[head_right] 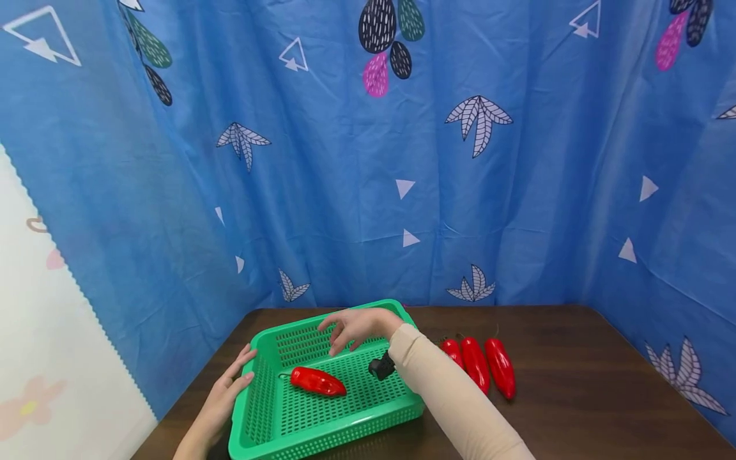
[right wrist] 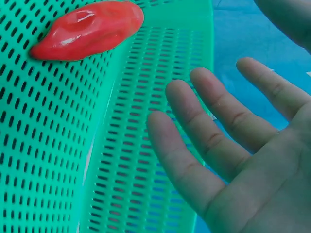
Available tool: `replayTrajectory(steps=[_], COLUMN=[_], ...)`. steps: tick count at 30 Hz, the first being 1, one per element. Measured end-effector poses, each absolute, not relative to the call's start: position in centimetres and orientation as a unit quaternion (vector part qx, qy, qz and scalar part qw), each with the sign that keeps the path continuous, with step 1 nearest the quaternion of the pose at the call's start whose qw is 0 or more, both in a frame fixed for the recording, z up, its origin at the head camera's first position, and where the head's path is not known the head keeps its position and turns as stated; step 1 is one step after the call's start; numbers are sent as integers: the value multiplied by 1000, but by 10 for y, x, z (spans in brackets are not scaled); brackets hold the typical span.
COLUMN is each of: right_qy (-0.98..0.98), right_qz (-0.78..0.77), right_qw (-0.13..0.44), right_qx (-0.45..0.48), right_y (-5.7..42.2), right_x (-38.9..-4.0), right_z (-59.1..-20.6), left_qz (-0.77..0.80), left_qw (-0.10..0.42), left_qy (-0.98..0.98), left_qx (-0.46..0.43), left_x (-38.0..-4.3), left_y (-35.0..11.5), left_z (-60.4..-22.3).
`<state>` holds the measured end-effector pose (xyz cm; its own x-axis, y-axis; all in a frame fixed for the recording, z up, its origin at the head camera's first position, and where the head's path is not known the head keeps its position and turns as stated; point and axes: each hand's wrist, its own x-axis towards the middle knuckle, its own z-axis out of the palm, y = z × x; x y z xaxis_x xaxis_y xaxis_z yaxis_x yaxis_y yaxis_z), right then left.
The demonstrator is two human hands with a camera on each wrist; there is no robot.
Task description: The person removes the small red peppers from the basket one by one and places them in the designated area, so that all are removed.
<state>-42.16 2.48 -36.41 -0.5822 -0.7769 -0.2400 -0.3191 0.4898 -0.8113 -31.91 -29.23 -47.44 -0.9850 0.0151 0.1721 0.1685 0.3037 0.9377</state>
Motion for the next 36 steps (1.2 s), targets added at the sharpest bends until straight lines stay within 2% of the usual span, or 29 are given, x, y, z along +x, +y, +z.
replayTrajectory(steps=[14, 22, 36], right_qy=[806, 821, 825], right_qz=[-369, -364, -354], right_qw=[338, 338, 343], right_qx=[-317, -279, -276], right_y=[-14, -14, -21], right_x=[-421, -424, -424], right_z=[-389, -411, -421], left_qz=[-599, -606, -610], left_qw=[71, 63, 67], left_qy=[-796, -791, -787], left_qx=[-59, -59, -63], left_x=[-317, -317, -317], left_y=[-293, -289, -288], left_z=[-475, -476, -477])
